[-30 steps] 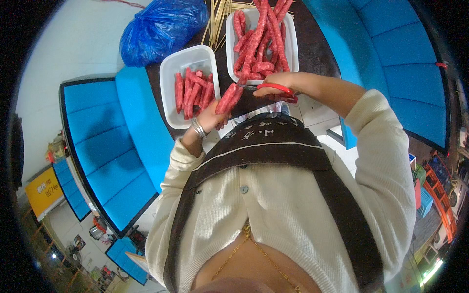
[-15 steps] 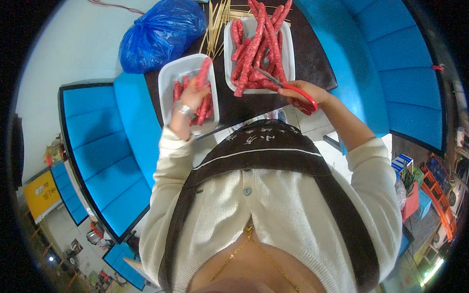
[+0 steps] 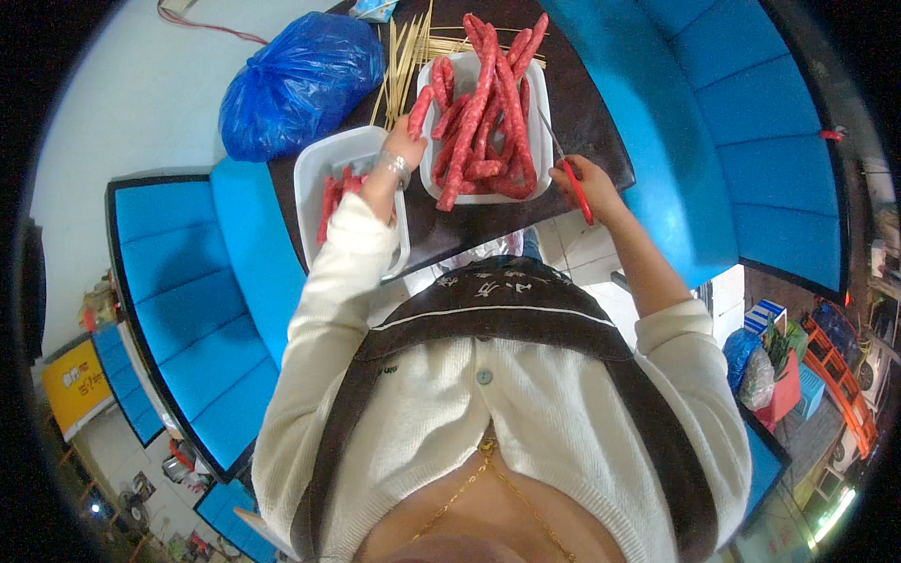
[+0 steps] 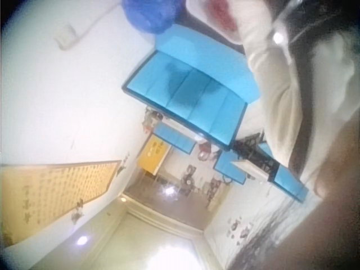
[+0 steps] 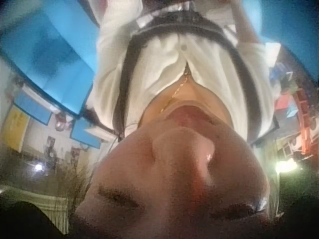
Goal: The person cuts long red meat strips into shorter pieces using scissors and places them into a white container. They then gather the cut pieces, put them into a blue plastic bag, and tie it. Later, the person moves to a cooking station and applies a red spice powder to skewers using a ladle.
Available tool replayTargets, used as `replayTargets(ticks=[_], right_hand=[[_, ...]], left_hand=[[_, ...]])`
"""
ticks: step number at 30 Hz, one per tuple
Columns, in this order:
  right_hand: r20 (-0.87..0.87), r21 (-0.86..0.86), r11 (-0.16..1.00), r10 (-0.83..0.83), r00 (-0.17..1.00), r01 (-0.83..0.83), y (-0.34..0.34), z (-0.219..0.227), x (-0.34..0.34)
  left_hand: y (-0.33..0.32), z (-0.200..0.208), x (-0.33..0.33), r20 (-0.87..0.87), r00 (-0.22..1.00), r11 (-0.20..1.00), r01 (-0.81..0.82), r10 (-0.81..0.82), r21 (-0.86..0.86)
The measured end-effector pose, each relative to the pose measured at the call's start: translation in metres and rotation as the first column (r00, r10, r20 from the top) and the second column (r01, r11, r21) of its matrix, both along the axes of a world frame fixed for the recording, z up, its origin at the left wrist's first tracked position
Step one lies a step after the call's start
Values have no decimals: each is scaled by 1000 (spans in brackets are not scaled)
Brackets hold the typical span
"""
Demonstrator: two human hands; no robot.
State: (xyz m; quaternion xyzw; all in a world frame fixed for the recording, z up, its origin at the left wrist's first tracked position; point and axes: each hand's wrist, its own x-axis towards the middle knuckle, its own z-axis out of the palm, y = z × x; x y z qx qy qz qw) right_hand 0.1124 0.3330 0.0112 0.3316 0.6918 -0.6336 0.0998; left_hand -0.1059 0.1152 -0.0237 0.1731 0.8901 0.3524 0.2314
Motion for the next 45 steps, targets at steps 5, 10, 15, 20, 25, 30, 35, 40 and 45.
replayTargets(ticks=[5,10,15,20,25,30,35,40,45], right_hand=[[-56,113,977,-173,983,179,4,-29,-1],[-53,96,961,-256,965,260,14,-50,16],[78,362,926,-144,987,106,24,-67,2],[-88,343,925,-142,986,164,22,-60,-33],[-289,231,963,-66,955,137,1,-31,-75],[-379,-463,886,-215,900,17,-29,-12,-126],[-360,-440,895,-248,899,71,-34,-6,-148],[-457,482,876,227,860,26,-35,-3,-143],[-489,-209,975,-40,871,-73,-56,7,-139]], left_hand=[[66,-34,-36,172,971,972,192,-167,-137],[87,-57,-22,113,989,877,133,-91,-462],[85,-58,-18,88,987,895,157,-132,-417],[77,-43,-17,-35,996,957,73,-86,-282],[44,8,-7,610,791,828,-365,35,426],[9,43,36,691,514,520,-457,-508,722],[6,31,32,281,958,908,-63,-62,415],[13,22,14,352,935,875,-137,-40,464],[2,34,34,662,597,487,-456,-452,745]])
